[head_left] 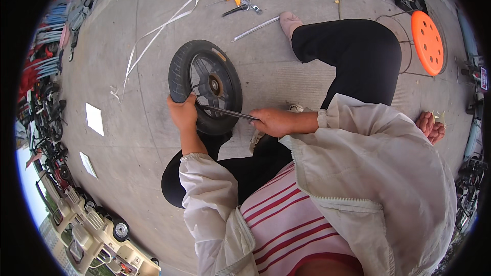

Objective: The person uses a metal tire lever to pry the tire bead away from the rim of a small wheel. They repeatedly insert the lever between the tire and rim, rotating the wheel to work around the circumference.

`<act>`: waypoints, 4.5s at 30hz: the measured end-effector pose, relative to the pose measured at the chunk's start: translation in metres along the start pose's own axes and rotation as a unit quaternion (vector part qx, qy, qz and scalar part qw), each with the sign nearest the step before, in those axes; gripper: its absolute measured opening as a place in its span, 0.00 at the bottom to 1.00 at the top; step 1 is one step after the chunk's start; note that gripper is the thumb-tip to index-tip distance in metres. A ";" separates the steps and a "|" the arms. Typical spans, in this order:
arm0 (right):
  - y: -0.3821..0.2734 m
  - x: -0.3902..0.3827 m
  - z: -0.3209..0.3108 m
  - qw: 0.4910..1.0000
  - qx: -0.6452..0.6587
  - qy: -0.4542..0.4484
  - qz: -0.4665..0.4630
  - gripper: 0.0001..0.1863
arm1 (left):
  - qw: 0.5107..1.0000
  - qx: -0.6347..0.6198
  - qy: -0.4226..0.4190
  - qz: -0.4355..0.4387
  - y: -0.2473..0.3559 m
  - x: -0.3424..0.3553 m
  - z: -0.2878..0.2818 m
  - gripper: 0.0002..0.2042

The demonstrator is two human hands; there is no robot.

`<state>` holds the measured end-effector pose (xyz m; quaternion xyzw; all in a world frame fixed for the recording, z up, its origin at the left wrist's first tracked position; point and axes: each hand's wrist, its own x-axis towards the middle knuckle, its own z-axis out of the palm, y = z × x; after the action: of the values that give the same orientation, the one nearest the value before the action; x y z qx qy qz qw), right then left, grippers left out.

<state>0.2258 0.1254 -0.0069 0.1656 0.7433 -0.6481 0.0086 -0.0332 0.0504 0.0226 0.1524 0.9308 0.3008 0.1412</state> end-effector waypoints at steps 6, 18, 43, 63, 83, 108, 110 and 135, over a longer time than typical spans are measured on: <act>0.036 0.017 -0.004 0.982 -0.148 0.034 0.110 0.09 | 1.000 0.011 -0.012 -0.003 0.003 0.005 -0.002 0.29; 0.055 0.076 -0.047 0.810 -0.567 0.130 -0.077 0.07 | 0.997 0.075 0.011 0.027 0.000 -0.039 0.002 0.32; 0.012 0.137 -0.035 0.783 -0.583 -0.013 -0.216 0.05 | 0.998 0.052 0.009 0.026 -0.011 -0.043 0.001 0.34; 0.026 0.055 -0.014 0.856 -0.509 -0.077 0.054 0.08 | 0.999 0.001 -0.020 0.038 -0.018 -0.008 -0.009 0.30; 0.031 -0.024 0.057 0.958 -0.175 -0.123 0.190 0.12 | 0.998 0.064 0.012 -0.016 -0.004 0.004 -0.003 0.36; 0.021 0.003 0.002 0.983 -0.169 -0.053 0.049 0.17 | 0.987 -0.158 -0.023 0.012 -0.043 -0.027 0.013 0.40; 0.010 0.006 -0.007 0.981 -0.163 -0.091 0.050 0.18 | 0.996 -0.080 -0.044 0.016 -0.026 -0.033 0.000 0.40; 0.079 0.035 -0.010 0.947 -0.246 -0.025 0.207 0.12 | 0.997 -0.028 0.075 0.022 -0.016 -0.022 0.011 0.37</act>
<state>0.2147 0.1514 -0.0896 0.2922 0.8288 -0.4327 0.2012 -0.0129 0.0355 0.0082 0.1460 0.9263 0.3404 0.0690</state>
